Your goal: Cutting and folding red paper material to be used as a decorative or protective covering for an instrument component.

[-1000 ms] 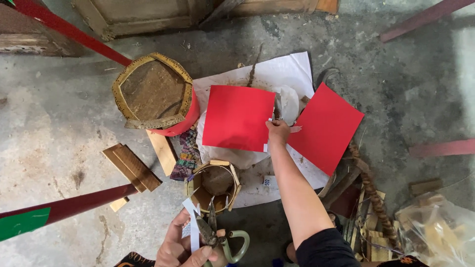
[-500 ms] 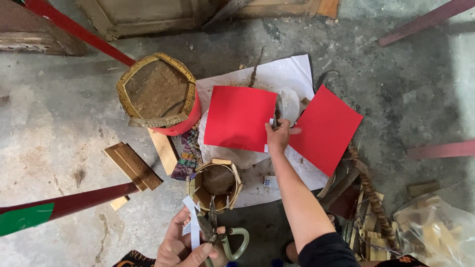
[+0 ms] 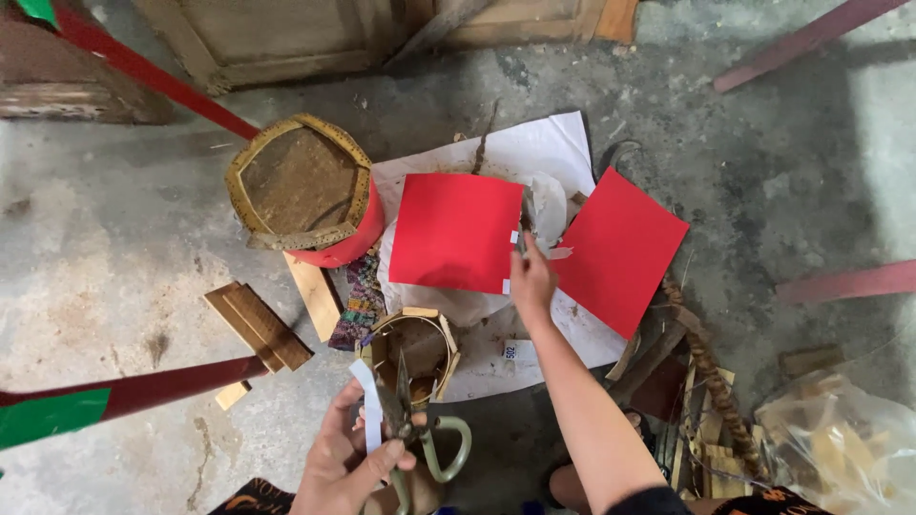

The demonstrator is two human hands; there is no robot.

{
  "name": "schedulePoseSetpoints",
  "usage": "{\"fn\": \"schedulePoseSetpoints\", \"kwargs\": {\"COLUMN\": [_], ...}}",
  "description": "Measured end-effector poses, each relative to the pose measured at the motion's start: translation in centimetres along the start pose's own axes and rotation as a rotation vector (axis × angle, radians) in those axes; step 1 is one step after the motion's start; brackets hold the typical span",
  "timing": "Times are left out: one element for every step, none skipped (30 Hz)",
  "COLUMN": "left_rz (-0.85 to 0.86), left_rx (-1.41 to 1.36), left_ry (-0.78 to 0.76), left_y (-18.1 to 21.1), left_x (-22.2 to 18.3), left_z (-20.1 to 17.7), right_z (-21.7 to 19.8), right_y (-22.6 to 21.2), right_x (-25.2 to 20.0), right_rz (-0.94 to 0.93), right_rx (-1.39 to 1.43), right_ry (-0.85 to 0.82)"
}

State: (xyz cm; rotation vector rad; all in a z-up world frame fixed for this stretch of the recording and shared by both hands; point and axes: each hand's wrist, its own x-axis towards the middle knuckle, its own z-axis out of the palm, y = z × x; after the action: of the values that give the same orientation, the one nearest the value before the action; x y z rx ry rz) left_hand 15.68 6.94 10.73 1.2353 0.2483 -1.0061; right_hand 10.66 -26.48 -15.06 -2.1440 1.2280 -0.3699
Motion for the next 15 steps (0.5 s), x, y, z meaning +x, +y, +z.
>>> {"fn": "schedulePoseSetpoints", "kwargs": {"left_rz": [-0.092,-0.188,-0.184,-0.106,-0.027,-0.021,0.03,0.083,0.091,0.127,0.164,0.175,0.15,0.121,0.127], "left_rx": [0.142,0.285,0.284,0.269,0.253,0.249,0.206,0.16,0.155,0.152,0.149,0.146,0.191,0.238,0.239], "left_ry": [0.041,0.078,0.078,0.036,-0.007,-0.001,-0.012,-0.023,-0.018,-0.029,-0.04,-0.035,-0.032,-0.032,-0.03], "left_y": [1.4,2.9,2.3,1.8,1.3,0.9,0.6,0.2,0.3,0.5,0.7,0.7,0.6,0.5,0.9], "left_x": [-0.1,-0.3,0.0,0.3,0.5,0.7,0.9,1.1,1.0,1.0,1.0,1.0,1.2,1.3,0.9], "left_z": [1.0,2.1,1.9,1.8,1.6,1.9,2.2,2.5,3.1,3.7,4.4,4.8,5.4,5.8,6.4], "right_z": [-1.2,-2.6,-4.6,-6.6,-8.6,-9.6,-10.7,-11.8,-12.4,-13.0,-13.6,-13.7,-13.8,-13.9,-13.8], "right_y": [-0.4,-0.6,-2.4,-4.2,-6.0,-6.5,-6.9,-7.3,-8.1,-8.9,-9.7,-9.9,-10.0,-10.2,-10.1], "right_x": [-1.2,-2.5,-4.8,-7.1,-9.4,-12.1,-14.8,-17.4,-18.9,-20.4,-21.9,-22.1,-22.2,-22.5,-22.6], "right_rz": [0.066,0.135,0.132,0.089,0.046,0.038,-0.259,-0.559,-0.569,-0.608,-0.647,-0.658,-0.609,-0.553,-0.559], "right_rx": [0.159,0.317,0.318,0.381,0.443,0.445,0.454,0.456,0.459,0.435,0.411,0.416,0.41,0.403,0.407], "right_ry": [0.003,0.007,0.008,-0.04,-0.088,-0.093,-0.026,0.041,0.036,0.003,-0.029,-0.03,-0.073,-0.113,-0.112]}}
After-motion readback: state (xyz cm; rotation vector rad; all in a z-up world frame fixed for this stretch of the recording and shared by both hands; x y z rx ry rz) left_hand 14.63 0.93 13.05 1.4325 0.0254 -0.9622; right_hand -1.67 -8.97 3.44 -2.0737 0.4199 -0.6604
